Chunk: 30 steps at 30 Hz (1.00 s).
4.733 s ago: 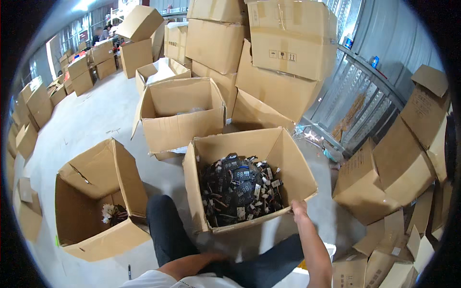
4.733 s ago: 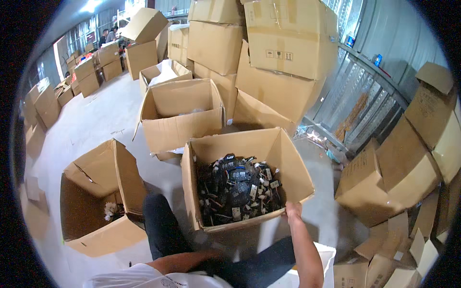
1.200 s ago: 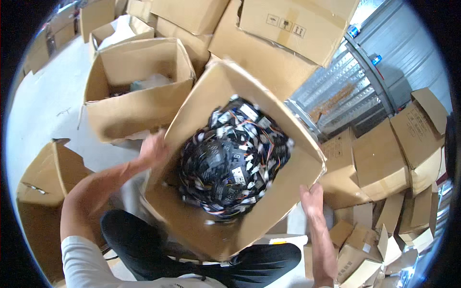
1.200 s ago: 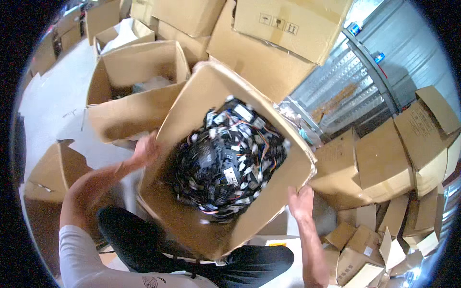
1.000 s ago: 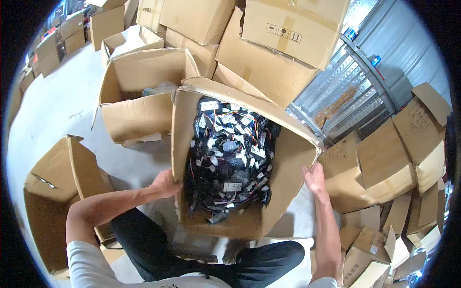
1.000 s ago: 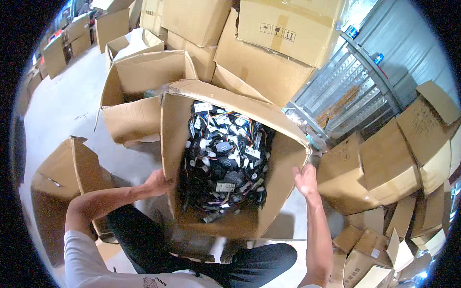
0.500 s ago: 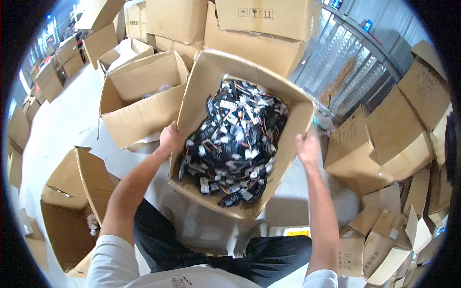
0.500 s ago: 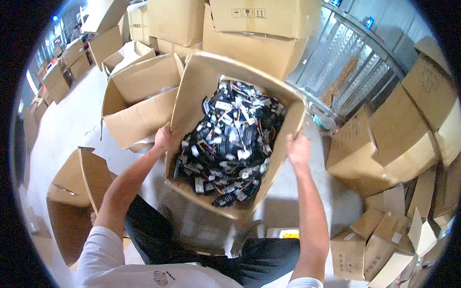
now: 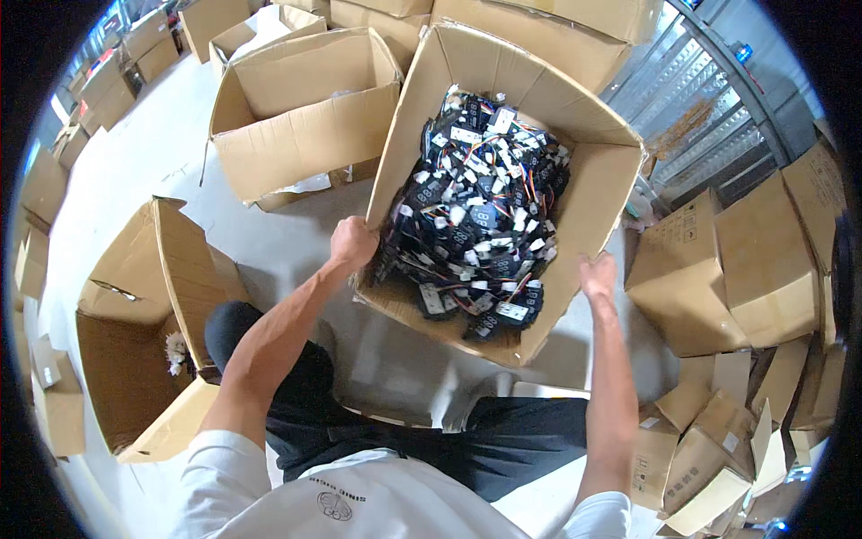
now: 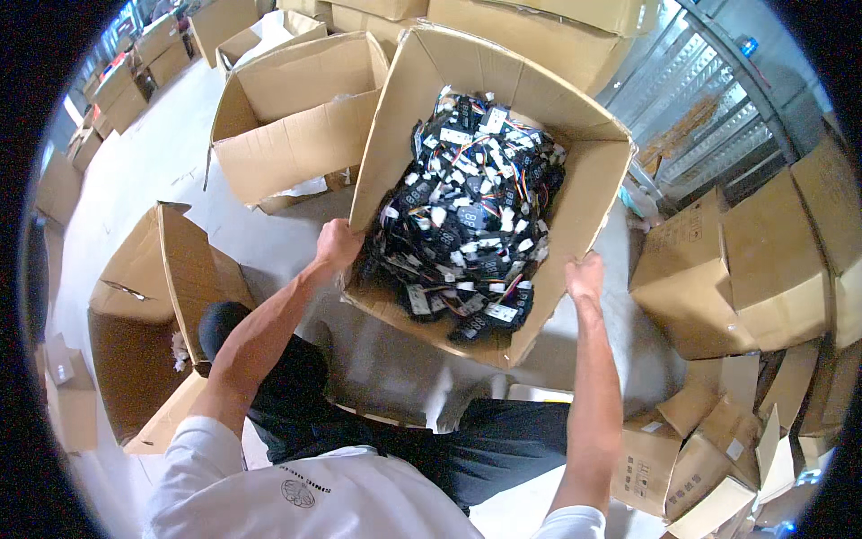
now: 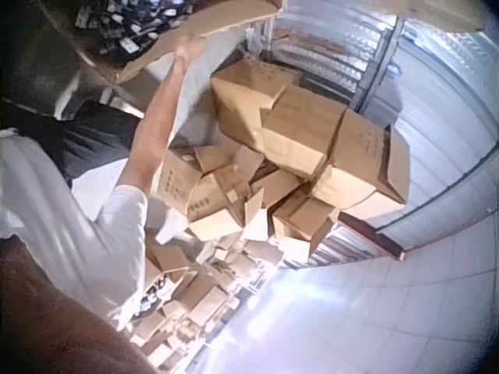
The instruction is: The person bundles electronic wire harnesses by picking them from a cardboard box, gathering them together, securing each group with a rubber band, and placing the bundles into another box.
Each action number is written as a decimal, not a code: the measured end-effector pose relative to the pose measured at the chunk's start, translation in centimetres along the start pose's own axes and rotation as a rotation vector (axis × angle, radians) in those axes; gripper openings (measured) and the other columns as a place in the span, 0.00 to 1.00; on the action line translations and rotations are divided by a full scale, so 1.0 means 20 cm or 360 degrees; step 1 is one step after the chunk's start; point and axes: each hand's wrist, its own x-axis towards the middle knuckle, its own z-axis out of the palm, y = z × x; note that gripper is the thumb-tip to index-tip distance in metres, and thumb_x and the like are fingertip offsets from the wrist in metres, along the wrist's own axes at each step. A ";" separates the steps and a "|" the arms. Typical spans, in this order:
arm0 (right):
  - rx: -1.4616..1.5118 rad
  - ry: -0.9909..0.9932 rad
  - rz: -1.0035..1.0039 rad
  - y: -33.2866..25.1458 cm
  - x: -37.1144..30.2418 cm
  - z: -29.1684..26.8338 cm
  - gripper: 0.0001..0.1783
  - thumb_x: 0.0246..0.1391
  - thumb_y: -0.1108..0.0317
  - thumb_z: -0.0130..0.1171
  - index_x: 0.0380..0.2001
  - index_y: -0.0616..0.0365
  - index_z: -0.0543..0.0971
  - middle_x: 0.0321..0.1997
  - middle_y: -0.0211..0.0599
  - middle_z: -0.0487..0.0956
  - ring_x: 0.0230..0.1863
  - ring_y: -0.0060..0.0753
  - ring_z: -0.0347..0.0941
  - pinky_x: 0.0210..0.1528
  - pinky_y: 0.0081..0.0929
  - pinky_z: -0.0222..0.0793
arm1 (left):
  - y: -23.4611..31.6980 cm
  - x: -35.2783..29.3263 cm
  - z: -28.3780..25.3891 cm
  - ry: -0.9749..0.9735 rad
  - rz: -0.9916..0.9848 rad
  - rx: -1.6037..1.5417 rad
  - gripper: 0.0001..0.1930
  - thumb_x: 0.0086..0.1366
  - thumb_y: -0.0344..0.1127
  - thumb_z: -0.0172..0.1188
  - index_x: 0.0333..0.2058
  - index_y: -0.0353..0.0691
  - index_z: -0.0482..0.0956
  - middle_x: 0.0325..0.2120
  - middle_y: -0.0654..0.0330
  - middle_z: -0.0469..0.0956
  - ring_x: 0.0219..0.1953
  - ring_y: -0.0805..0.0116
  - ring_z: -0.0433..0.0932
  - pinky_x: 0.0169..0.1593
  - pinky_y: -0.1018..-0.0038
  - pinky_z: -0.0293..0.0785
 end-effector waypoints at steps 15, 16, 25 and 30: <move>-0.0273 0.0678 -0.0565 -0.24 -0.15 0.07 0.24 0.55 0.65 0.58 0.53 0.65 0.72 0.55 0.60 0.75 0.56 0.58 0.72 0.59 0.42 0.67 | -0.02 0.19 -0.09 0.0291 0.0435 0.0136 0.22 0.57 0.45 0.62 0.44 0.34 0.73 0.38 0.38 0.79 0.42 0.40 0.79 0.47 0.51 0.76; -0.0501 0.1013 -0.1025 -0.33 -0.20 0.05 0.26 0.55 0.67 0.58 0.57 0.63 0.70 0.59 0.58 0.72 0.59 0.56 0.70 0.61 0.42 0.65 | 0.09 0.14 -0.15 0.0529 0.0532 0.0197 0.24 0.57 0.46 0.62 0.46 0.34 0.71 0.39 0.38 0.79 0.42 0.40 0.79 0.47 0.51 0.76; -0.0391 -0.0690 -0.1204 -0.51 -0.43 0.64 0.31 0.55 0.63 0.64 0.61 0.56 0.69 0.45 0.47 0.79 0.40 0.50 0.78 0.41 0.39 0.74 | 0.39 -0.18 -0.43 -0.0232 0.0804 -0.0340 0.15 0.61 0.43 0.60 0.29 0.33 0.79 0.26 0.44 0.80 0.35 0.44 0.80 0.39 0.56 0.74; 0.0391 -0.0870 -0.0837 -0.57 -0.31 0.62 0.07 0.57 0.71 0.62 0.38 0.61 0.83 0.28 0.33 0.81 0.29 0.23 0.74 0.32 0.27 0.72 | 0.35 -0.16 -0.31 -0.0355 0.0734 -0.0393 0.14 0.60 0.42 0.61 0.29 0.35 0.80 0.27 0.42 0.79 0.35 0.41 0.79 0.40 0.53 0.74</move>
